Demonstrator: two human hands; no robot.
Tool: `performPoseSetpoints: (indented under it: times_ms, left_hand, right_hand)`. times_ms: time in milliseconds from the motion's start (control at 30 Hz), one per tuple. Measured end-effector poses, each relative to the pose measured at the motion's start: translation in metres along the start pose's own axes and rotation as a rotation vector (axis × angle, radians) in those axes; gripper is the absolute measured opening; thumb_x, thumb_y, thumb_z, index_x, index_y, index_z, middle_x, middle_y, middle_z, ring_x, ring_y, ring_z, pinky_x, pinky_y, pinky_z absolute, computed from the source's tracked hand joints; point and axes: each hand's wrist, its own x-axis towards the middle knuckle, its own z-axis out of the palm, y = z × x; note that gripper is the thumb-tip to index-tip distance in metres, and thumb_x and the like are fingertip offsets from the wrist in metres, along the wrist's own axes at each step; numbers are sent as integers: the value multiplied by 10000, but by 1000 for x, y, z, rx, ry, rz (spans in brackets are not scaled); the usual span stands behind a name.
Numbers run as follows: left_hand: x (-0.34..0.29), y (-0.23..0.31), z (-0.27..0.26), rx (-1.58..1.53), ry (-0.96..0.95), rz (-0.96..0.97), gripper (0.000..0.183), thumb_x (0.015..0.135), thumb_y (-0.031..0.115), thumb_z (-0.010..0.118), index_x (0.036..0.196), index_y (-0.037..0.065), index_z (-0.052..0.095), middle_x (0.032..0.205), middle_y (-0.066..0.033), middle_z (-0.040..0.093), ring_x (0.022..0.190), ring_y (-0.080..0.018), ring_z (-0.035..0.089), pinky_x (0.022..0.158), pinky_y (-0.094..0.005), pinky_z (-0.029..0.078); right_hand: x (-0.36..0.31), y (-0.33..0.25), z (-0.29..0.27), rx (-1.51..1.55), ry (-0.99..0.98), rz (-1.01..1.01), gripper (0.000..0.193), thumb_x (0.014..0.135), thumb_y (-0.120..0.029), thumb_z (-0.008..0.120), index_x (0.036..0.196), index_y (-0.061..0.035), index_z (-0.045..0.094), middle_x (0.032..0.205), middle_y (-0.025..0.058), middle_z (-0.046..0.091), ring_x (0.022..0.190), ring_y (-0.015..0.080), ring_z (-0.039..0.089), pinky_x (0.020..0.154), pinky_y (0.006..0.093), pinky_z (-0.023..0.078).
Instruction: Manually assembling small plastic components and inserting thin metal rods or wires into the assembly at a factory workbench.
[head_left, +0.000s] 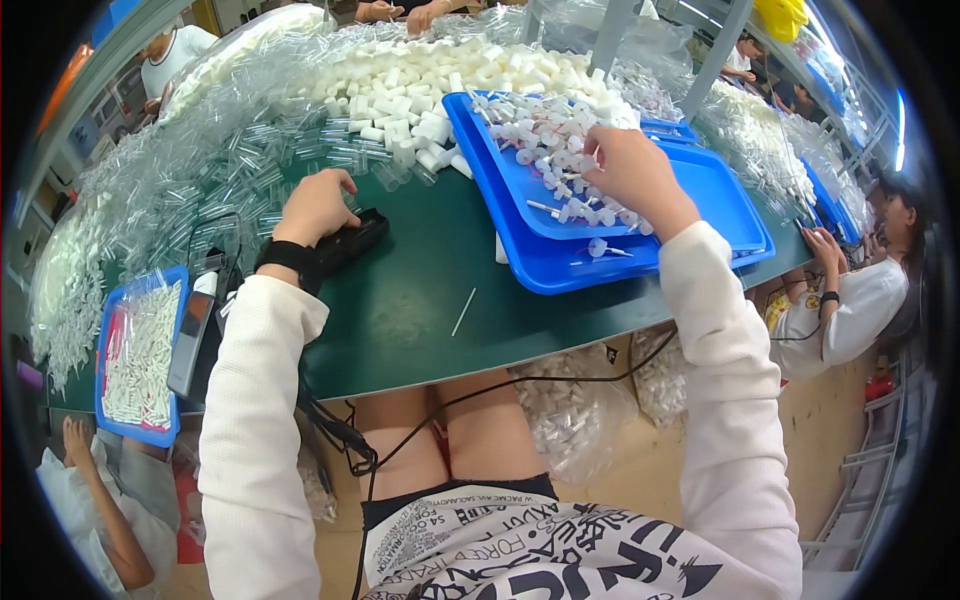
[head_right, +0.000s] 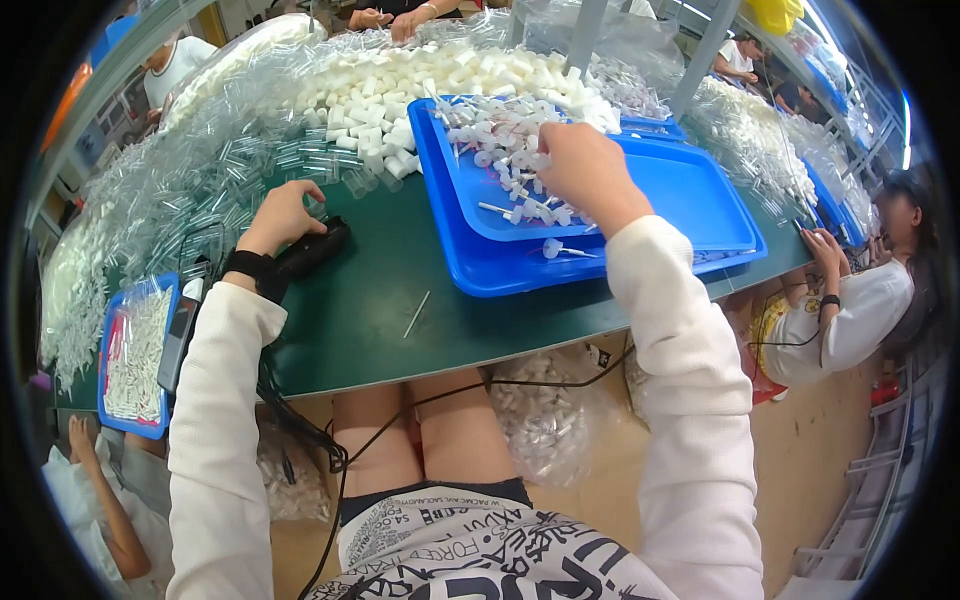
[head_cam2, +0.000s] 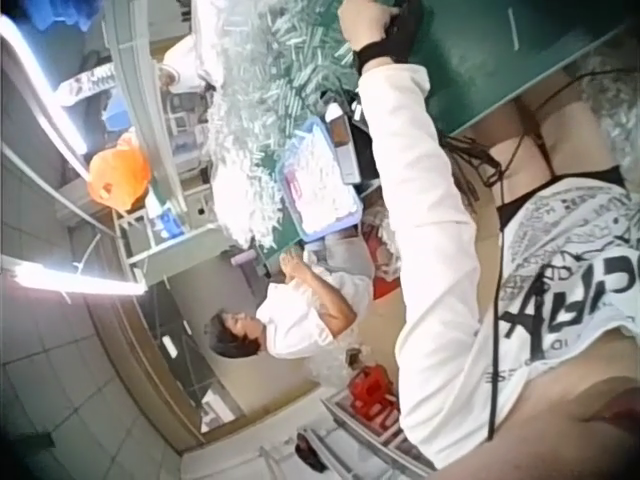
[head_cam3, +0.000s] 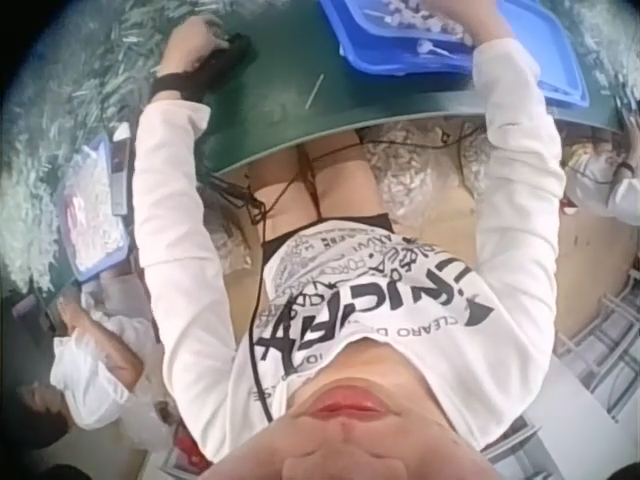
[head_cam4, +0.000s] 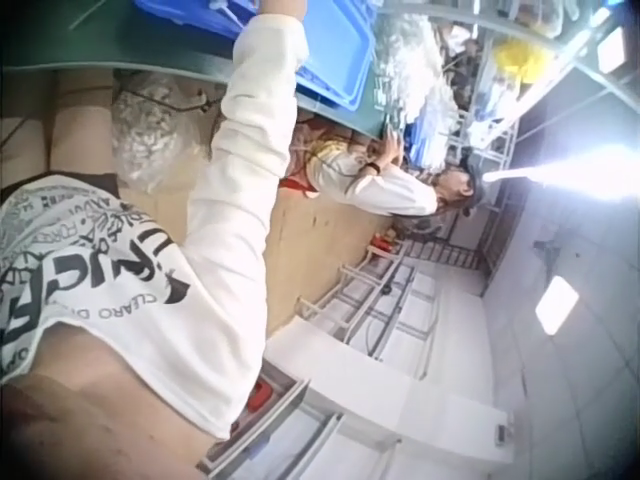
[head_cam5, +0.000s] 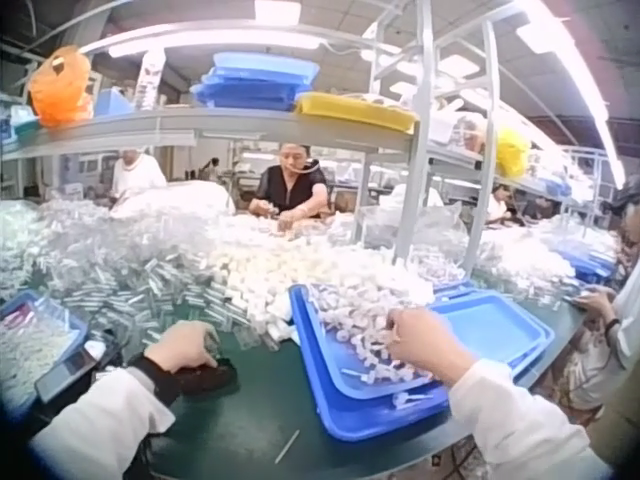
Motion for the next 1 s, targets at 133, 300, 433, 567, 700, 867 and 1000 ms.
performPoseSetpoints:
  times_ms: [133,300,433,567,700,867,1000]
  left_hand:
    - [5,-2,-5,-22,39,-52,417,554,88,816,926,26,636,937,-172,648,888,-317,624,771,-351,494]
    - [10,12,-15,-68,-2,-65,307,678,132,710,926,-16,608,919,-209,640,893,-342,618,762,-370,495]
    - [28,57,-20,-81,268,-116,327,749,172,556,992,-46,565,959,-252,618,917,-378,604,788,-411,483]
    - [62,71,6,7,250,-125,342,724,178,572,1019,7,585,1021,-235,611,942,-370,599,815,-426,474]
    - [87,57,34,8,179,36,253,724,177,604,971,161,656,1016,-140,636,937,-315,610,790,-390,492]
    - [108,51,39,35,104,56,192,749,140,587,921,94,659,952,-191,635,928,-339,605,790,-408,488]
    - [77,69,-13,17,456,91,239,699,181,689,887,42,638,823,-163,664,809,-289,644,697,-346,493]
  right_hand:
    - [4,6,-10,471,174,-53,256,718,-221,655,886,-39,592,802,134,644,732,297,635,679,348,499]
    - [5,1,-16,957,183,96,351,759,-225,676,1011,-16,549,883,100,642,671,150,616,584,264,502]
    - [-7,-6,-31,1143,211,54,309,806,-172,641,1050,-4,557,844,92,653,667,109,606,556,235,497]
    - [-26,-14,-37,1267,131,-18,271,832,-113,608,1078,0,586,832,69,656,667,71,580,567,215,478]
    - [-57,-18,-42,1244,100,-14,255,826,-103,618,1057,-1,589,836,55,648,661,63,561,575,203,460]
    - [-78,-20,-49,1300,101,63,222,819,-76,629,1026,-3,599,887,33,594,698,59,563,615,203,481]
    - [-82,-25,-45,1351,176,56,228,811,-26,626,1031,16,582,916,50,575,745,76,582,661,209,496]
